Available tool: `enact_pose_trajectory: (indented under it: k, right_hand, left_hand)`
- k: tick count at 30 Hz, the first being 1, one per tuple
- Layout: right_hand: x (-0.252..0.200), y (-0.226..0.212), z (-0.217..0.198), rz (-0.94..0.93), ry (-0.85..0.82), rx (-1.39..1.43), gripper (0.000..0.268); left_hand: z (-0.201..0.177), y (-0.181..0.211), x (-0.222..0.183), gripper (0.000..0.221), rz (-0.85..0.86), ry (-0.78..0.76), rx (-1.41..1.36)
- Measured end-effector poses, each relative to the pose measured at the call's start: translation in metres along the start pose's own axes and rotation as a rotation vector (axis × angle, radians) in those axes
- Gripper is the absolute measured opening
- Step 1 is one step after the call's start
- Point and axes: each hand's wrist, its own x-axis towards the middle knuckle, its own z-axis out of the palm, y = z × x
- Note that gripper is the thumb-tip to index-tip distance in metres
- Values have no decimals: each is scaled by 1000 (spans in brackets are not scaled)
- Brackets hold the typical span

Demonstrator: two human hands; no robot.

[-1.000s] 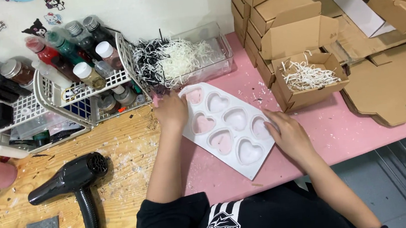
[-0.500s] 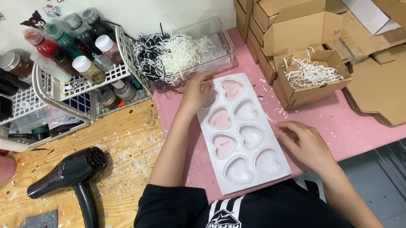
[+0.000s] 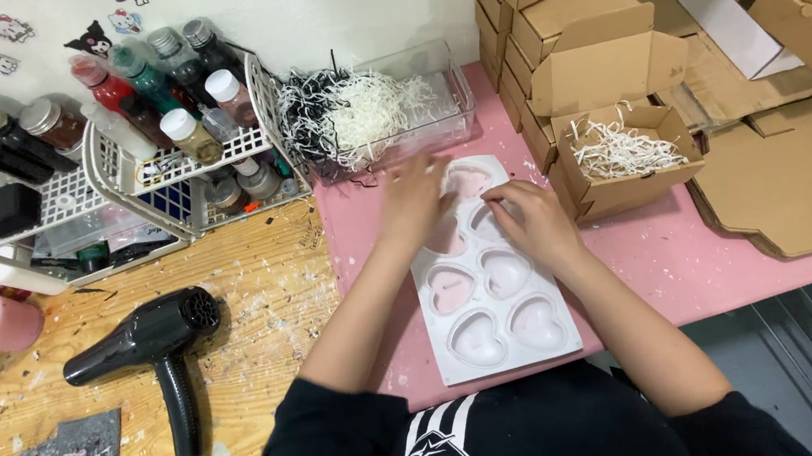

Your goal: The person is removing heart-shaped wax melts from a mold and packaging them into small cardboard boxes with decorative shredded paper filler.

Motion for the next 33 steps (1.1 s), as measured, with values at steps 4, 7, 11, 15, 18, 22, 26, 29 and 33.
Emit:
enact_pose_trajectory:
  k: [4,7,11,15,18,22,26,29,33]
  right_hand:
    - [-5,-7,0,9,71,20,15]
    - [-12,-8,-3,110,118,77,17]
    - [-15,-4,-1,142,214,227,17]
    - [-17,4,5,147,194,258,17]
    - [-20,6,5,157,163,301,18]
    - [-18,3,1,140,120,174,23]
    - [-16,4,-1,1,60,-28,23]
    - [-14,-1,-3,-79,6,-119,26]
    - [-19,8,2,-50,50,-229,26]
  left_hand:
    - [47,-8,30,46,101,7,-5]
    - [76,-25,44,23,175,-29,83]
    - [43,-30,63,4,141,-8,-114]
    - [10,-45,84,8,45,38,-389]
    - [3,-77,103,19,-82,165,-552]
    - [-11,-97,119,38,-162,293,115]
    - [-31,-84,102,54,-182,372,501]
    - [-48,-64,68,40,-248,250,352]
    - [-78,-26,13,43,-372,-335,245]
